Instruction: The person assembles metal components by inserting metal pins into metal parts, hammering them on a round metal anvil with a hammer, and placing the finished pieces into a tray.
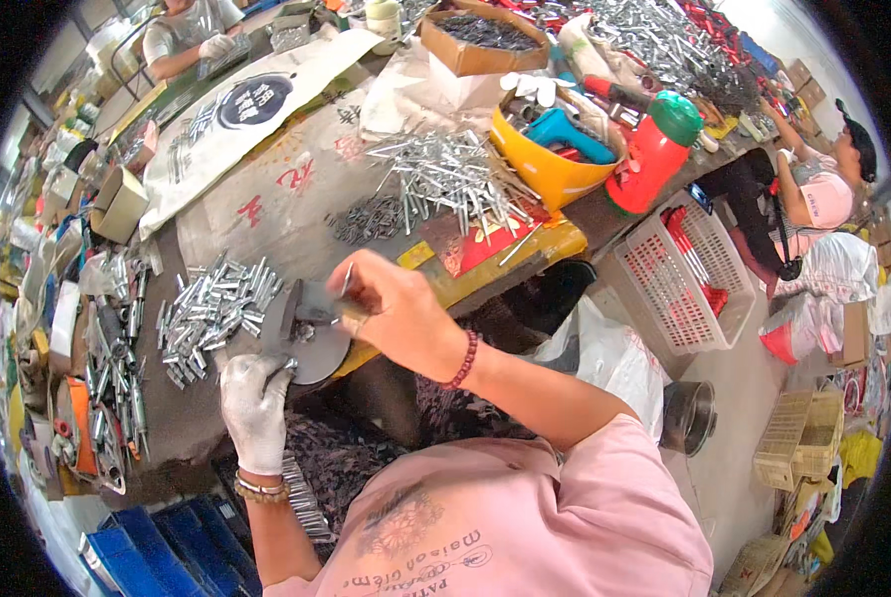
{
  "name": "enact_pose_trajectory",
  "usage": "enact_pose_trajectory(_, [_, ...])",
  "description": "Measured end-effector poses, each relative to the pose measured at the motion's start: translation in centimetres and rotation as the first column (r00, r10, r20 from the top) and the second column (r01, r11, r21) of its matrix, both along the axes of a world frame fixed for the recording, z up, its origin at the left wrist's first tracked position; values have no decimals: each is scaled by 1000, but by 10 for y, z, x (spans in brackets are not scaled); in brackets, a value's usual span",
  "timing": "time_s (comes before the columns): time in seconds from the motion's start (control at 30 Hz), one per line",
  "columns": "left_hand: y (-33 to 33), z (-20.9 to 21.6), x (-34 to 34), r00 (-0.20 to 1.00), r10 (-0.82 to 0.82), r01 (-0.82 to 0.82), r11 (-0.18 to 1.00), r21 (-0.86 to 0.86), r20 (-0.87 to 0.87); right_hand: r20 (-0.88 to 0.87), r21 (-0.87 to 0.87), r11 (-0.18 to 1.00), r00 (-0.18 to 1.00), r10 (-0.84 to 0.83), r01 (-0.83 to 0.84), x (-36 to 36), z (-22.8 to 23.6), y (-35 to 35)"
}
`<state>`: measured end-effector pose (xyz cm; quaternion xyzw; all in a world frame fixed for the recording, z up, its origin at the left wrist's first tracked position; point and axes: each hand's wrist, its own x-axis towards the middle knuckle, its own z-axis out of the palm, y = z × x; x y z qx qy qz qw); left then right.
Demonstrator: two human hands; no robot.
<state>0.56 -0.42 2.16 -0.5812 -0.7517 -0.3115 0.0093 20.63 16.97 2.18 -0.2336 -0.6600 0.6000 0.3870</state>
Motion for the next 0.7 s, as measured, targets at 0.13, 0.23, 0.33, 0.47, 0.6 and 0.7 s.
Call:
enact_pose_trajectory(0.13, [5,0,2,998,-65,63,997,55,28,272,30,979,944,188,-204,-7,-3,-15])
enact_pose_trajectory(0.23, [3,-4,-1,998,-62,61,998,35,17,294,436,892,956,-17,-118,-5,2,-22])
enact_pose_trajectory(0.33, [2,-4,0,999,-39,39,999,39,5,380,674,716,916,-128,-180,-2,8,-20])
enact_pose_trajectory(0.47, [2,-1,1,998,-33,31,999,43,53,431,828,483,873,-227,-284,-4,16,-19])
enact_pose_trajectory(0.6, [-1,-2,-1,995,-52,48,997,56,79,441,833,466,866,-236,-298,-6,12,-18])
enact_pose_trajectory(0.7, [-2,-6,-3,993,-62,56,996,63,97,420,841,463,878,-229,-281,-6,10,-14])
